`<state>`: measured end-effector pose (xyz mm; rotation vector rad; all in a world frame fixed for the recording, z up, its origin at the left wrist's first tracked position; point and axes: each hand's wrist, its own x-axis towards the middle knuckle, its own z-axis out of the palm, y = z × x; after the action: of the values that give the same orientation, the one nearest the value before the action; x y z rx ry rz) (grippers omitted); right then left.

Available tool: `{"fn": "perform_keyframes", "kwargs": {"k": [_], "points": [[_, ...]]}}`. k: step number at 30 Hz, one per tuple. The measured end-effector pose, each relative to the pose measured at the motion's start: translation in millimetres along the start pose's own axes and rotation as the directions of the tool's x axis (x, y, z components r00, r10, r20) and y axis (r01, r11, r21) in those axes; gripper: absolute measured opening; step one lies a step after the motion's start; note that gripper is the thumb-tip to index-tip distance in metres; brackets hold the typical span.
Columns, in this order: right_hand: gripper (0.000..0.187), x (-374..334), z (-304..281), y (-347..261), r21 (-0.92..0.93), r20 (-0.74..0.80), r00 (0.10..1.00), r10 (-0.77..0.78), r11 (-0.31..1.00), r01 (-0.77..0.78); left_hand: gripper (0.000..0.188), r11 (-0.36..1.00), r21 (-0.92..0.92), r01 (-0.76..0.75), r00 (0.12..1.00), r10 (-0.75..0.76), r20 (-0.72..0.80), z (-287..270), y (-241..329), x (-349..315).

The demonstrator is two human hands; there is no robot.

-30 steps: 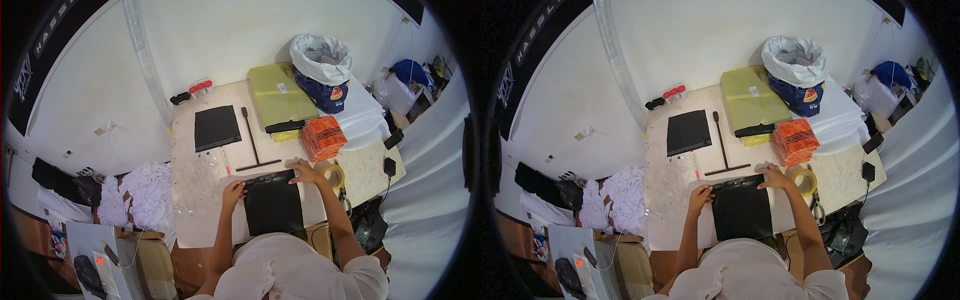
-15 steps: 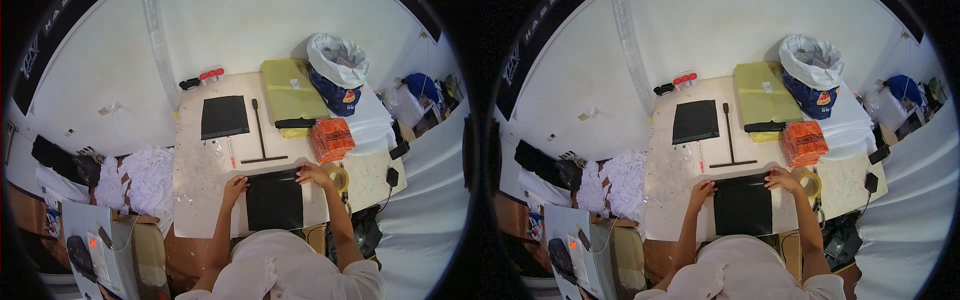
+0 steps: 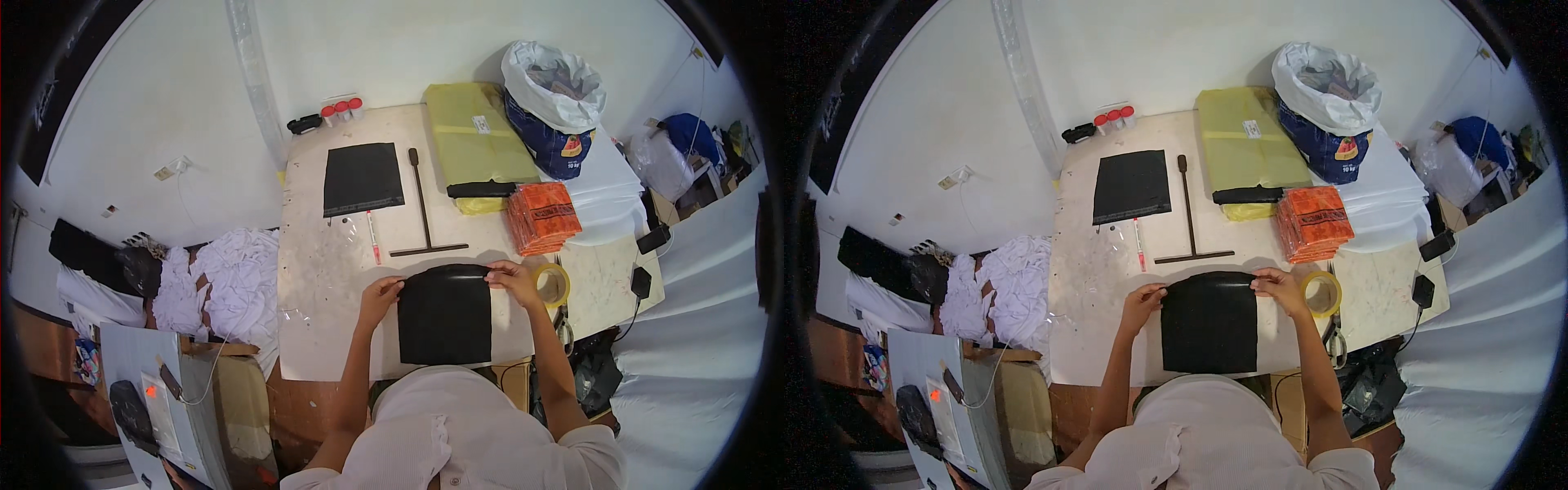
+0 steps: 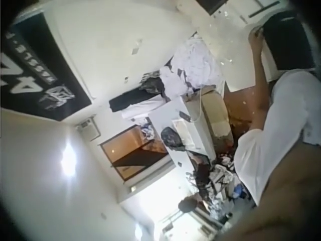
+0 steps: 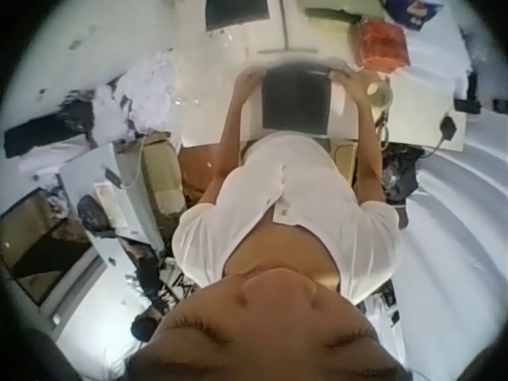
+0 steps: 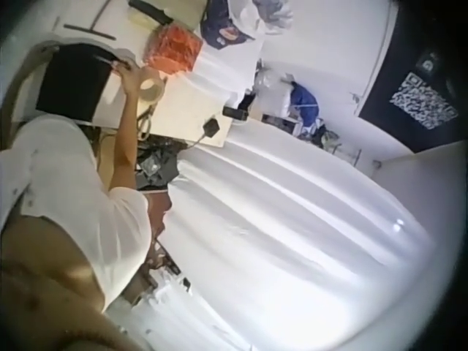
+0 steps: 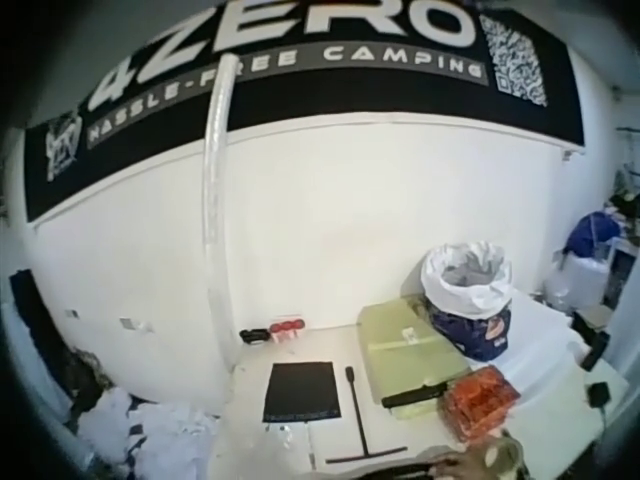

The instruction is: The person is seen placing items into small black bags, folding them, and then sealing them using tape and scissors.

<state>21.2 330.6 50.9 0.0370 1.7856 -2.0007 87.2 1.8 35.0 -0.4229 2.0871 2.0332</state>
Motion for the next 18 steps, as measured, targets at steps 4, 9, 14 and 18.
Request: {"fn": "perform_keyframes", "kwargs": {"k": [4, 9, 14, 18], "points": [[0.023, 5, -5, 2, -0.067, 0.009, 1.000, -0.020, 0.998, 0.020, 0.020, 0.999, -0.021, -0.042, 0.999, 0.042, 0.002, 1, -2, 1], [0.013, 8, -5, 6, -0.214, 0.033, 0.995, -0.096, 0.972, 0.101, 0.019, 0.995, -0.084, -0.050, 0.999, 0.052, 0.016, -6, -11, 2], [0.011, 3, -10, 7, -0.374, 0.083, 0.983, -0.165, 0.909, 0.184, 0.016, 0.982, -0.167, -0.086, 0.994, 0.096, 0.057, -7, -9, 2], [0.011, -1, -3, 1, -0.425, 0.110, 0.980, -0.165, 0.884, 0.196, 0.016, 0.975, -0.186, -0.124, 0.986, 0.142, 0.087, -17, -13, 2]]}}
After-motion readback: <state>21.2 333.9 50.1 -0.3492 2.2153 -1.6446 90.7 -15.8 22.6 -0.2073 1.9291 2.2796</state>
